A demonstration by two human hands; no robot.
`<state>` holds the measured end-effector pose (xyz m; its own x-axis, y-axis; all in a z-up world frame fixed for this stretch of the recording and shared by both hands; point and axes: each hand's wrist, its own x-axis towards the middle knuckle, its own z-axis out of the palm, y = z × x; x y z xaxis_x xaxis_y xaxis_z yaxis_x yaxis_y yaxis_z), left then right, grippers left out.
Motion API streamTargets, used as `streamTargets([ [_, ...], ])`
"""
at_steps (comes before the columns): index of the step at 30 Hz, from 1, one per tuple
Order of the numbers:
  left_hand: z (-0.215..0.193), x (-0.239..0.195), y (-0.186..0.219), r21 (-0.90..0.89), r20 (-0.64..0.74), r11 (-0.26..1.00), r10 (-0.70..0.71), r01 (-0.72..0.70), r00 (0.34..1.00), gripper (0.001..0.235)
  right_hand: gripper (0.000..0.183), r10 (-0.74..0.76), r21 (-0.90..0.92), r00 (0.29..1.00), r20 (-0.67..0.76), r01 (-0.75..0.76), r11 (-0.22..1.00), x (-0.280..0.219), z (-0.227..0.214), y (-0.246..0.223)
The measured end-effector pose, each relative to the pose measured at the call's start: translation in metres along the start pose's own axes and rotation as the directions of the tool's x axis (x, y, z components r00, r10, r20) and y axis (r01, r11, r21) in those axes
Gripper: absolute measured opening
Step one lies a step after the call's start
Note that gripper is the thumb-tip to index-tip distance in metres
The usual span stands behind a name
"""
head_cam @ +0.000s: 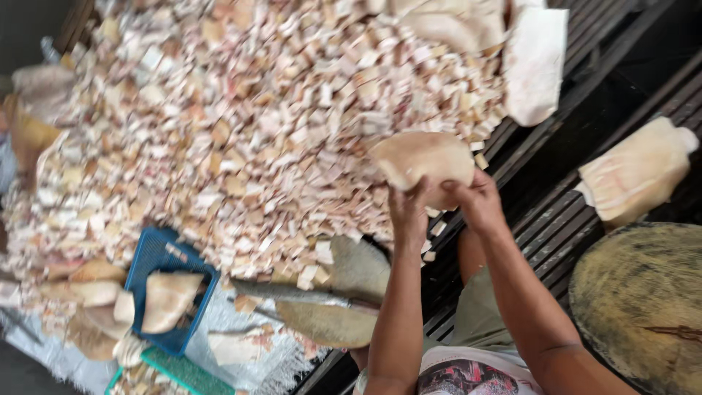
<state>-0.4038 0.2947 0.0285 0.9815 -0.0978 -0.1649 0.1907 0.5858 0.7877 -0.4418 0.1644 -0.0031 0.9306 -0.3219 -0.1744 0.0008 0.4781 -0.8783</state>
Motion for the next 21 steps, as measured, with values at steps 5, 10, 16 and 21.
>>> streamTargets([
  [5,0.103,0.076,-0.072,0.171,0.226,0.981,-0.131,0.093,0.965,0.057,0.033,-0.198,0.092,0.974,-0.108,0.208,0.974,0.063,-0.091,-0.052],
  [10,0.160,0.151,-0.140,0.406,0.317,0.914,-0.146,0.005,0.937,0.043,0.032,-0.236,-0.010,0.942,-0.237,0.240,0.971,0.143,-0.165,-0.062],
  [16,0.166,0.219,-0.222,0.897,0.091,0.426,0.087,-0.120,0.992,0.042,0.057,-0.301,-0.703,0.865,-0.402,-0.081,0.707,0.239,-0.222,-0.044],
  [21,0.169,0.235,-0.253,0.845,-0.012,0.531,0.138,-0.064,0.990,0.074,0.096,0.042,-0.408,0.832,-0.553,-0.315,0.857,0.272,-0.222,-0.043],
])
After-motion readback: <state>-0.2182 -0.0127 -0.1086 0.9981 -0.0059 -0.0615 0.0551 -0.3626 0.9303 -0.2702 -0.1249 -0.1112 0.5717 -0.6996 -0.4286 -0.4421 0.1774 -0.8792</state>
